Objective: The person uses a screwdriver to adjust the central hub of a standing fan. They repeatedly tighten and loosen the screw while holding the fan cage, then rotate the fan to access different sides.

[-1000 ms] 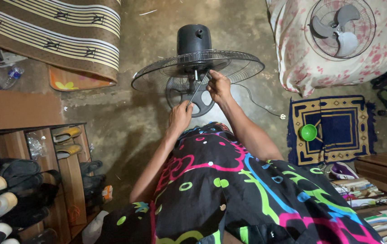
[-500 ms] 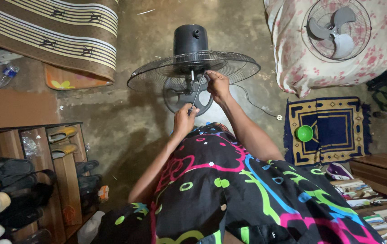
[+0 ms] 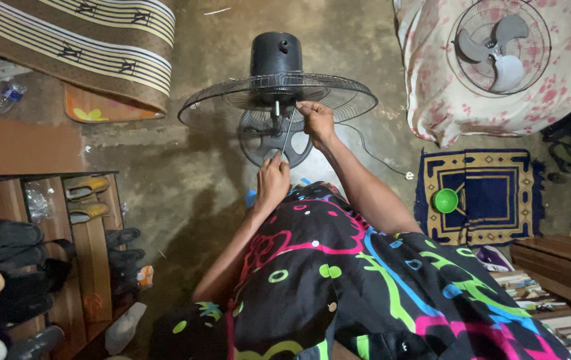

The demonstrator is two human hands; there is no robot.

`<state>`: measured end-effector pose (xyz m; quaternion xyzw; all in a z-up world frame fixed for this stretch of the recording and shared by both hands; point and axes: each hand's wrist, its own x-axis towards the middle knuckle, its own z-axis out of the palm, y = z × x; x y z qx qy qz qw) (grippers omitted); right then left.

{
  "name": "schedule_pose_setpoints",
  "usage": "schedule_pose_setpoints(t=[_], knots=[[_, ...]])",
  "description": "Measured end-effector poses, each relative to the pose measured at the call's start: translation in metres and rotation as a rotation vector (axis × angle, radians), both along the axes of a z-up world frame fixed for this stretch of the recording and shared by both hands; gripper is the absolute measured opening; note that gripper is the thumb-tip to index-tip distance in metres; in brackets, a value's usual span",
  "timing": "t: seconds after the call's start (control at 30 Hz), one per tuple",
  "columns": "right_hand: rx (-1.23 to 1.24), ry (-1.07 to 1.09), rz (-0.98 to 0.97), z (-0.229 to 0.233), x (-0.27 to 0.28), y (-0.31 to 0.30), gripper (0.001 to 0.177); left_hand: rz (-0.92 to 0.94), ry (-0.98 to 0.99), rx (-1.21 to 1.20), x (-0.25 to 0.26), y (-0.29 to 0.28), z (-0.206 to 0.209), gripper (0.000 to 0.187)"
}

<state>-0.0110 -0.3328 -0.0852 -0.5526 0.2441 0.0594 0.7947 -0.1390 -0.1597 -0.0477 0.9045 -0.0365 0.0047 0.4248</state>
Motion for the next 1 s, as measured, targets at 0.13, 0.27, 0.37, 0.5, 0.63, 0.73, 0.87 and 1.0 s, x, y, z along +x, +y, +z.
schedule_pose_setpoints(t=[0.13, 0.27, 0.37, 0.5, 0.63, 0.73, 0.87, 1.0], knots=[[0.056, 0.020, -0.008, -0.002, 0.002, 0.000, 0.009, -0.008, -0.018, 0.004, -0.003, -0.005, 0.003, 0.041], [0.059, 0.031, -0.013, -0.005, 0.004, 0.001, 0.008, -0.037, -0.037, 0.032, -0.006, -0.010, 0.008, 0.041], [0.083, 0.021, -0.023, -0.011, 0.006, 0.000, 0.007, -0.043, -0.043, 0.041, -0.006, -0.012, 0.011, 0.040], [0.174, 0.019, -0.023, -0.021, 0.010, -0.001, 0.004, -0.020, -0.052, 0.045, -0.004, -0.011, 0.014, 0.038], [0.177, 0.050, -0.028, -0.022, 0.009, 0.004, 0.004, -0.014, -0.108, 0.038, -0.003, -0.013, 0.014, 0.037], [0.100, 0.044, -0.020, -0.021, 0.005, 0.006, 0.007, 0.006, -0.133, 0.062, -0.002, -0.020, 0.012, 0.037], [0.207, 0.048, 0.006, -0.031, 0.010, 0.004, 0.008, 0.035, -0.186, 0.016, -0.005, -0.022, 0.001, 0.036], [0.310, 0.042, 0.004, -0.041, 0.014, 0.001, 0.011, 0.129, 0.264, -0.420, -0.003, -0.024, -0.035, 0.043]])
